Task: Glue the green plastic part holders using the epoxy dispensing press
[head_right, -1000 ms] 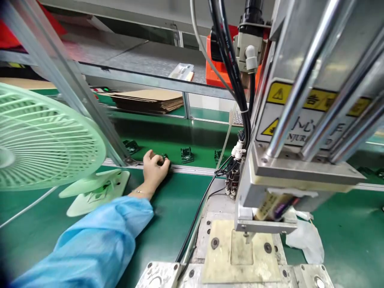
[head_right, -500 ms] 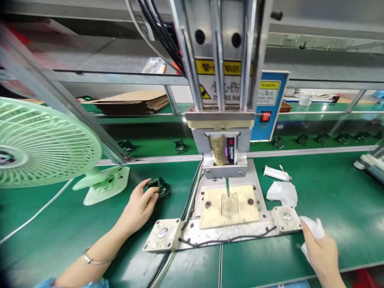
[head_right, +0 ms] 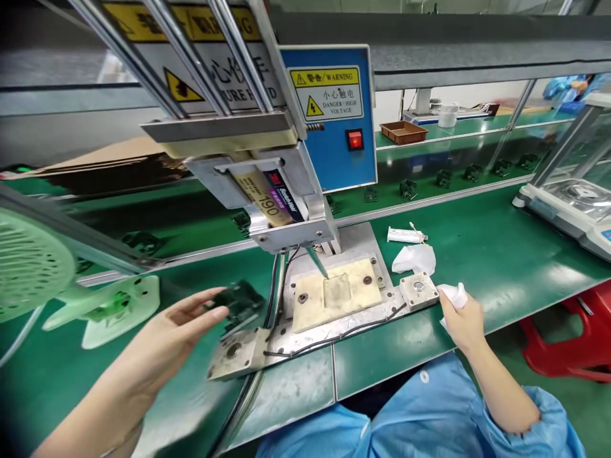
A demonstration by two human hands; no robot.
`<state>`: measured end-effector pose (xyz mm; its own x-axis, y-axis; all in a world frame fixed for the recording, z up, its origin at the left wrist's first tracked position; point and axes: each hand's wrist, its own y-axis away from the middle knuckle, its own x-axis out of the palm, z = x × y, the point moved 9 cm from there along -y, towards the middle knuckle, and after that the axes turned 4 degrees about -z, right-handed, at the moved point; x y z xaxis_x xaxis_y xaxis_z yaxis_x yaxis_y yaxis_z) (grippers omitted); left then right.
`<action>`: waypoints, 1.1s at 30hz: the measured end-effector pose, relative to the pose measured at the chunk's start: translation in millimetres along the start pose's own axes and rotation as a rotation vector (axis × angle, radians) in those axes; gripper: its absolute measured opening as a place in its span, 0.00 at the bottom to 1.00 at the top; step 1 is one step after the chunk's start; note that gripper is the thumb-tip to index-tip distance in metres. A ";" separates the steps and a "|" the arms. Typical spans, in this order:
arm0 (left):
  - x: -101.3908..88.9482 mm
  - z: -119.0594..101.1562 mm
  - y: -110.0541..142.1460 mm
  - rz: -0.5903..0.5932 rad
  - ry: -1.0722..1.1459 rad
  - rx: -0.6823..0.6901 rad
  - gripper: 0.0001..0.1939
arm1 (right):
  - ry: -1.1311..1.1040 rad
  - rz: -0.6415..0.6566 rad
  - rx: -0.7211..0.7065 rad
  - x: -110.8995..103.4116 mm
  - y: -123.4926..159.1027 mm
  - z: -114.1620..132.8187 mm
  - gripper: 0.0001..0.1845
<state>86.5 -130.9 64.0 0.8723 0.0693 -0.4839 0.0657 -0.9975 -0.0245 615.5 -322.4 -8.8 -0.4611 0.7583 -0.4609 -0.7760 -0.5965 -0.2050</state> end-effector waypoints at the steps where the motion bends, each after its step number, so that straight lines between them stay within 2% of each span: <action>1: 20.4 -12.1 11.3 0.097 0.038 -0.028 0.38 | -0.007 -0.002 0.001 -0.1 0.1 -0.2 0.29; 4: 96.0 -41.4 49.7 0.482 0.212 -0.199 0.38 | -0.012 -0.008 0.022 -0.5 -0.2 -2.5 0.29; 6: 132.1 -60.4 62.5 0.615 0.285 -0.229 0.36 | -0.013 -0.007 0.027 -0.7 -0.4 -2.8 0.29; 9: 160.5 -75.5 54.8 0.643 0.320 -0.182 0.35 | -0.017 -0.004 0.034 -1.0 -0.2 -2.9 0.28; 13: 175.6 -79.3 32.3 0.619 0.315 -0.069 0.37 | -0.017 0.008 0.052 -0.7 0.1 -4.5 0.28; 16: 177.4 -82.9 23.2 0.587 0.272 0.051 0.37 | -0.014 0.017 0.057 0.0 -0.6 -7.4 0.29; 19: 171.4 -84.9 20.0 0.538 0.175 0.164 0.34 | -0.020 0.034 0.062 1.3 -2.4 -11.5 0.31; 25: 153.6 -80.8 15.6 0.345 -0.048 0.319 0.36 | -0.005 0.010 0.103 -1.9 -6.5 -19.4 0.32; 26: 152.4 -80.4 16.6 0.330 -0.070 0.330 0.39 | 0.000 0.003 0.105 -2.7 -6.4 -20.4 0.32; 28: 147.4 -79.1 20.1 0.310 -0.135 0.350 0.50 | 0.019 0.007 0.109 -2.9 -4.6 -23.1 0.32; 30: 131.5 -77.2 24.3 0.260 -0.213 0.389 0.59 | 0.035 -0.005 0.110 -5.1 -2.1 -25.1 0.33; 31: 117.8 -75.2 26.3 0.210 -0.242 0.410 0.58 | 0.040 -0.020 0.111 -7.2 -1.1 -25.3 0.34; 33: 80.3 -64.2 29.5 0.066 -0.243 0.402 0.46 | 0.042 -0.061 0.113 -11.5 -0.9 -22.3 0.34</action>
<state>189.6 -154.1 80.6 0.7264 0.0487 -0.6856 -0.2211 -0.9279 -0.3001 631.1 -336.4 -22.5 -0.3950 0.7790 -0.4869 -0.8468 -0.5143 -0.1358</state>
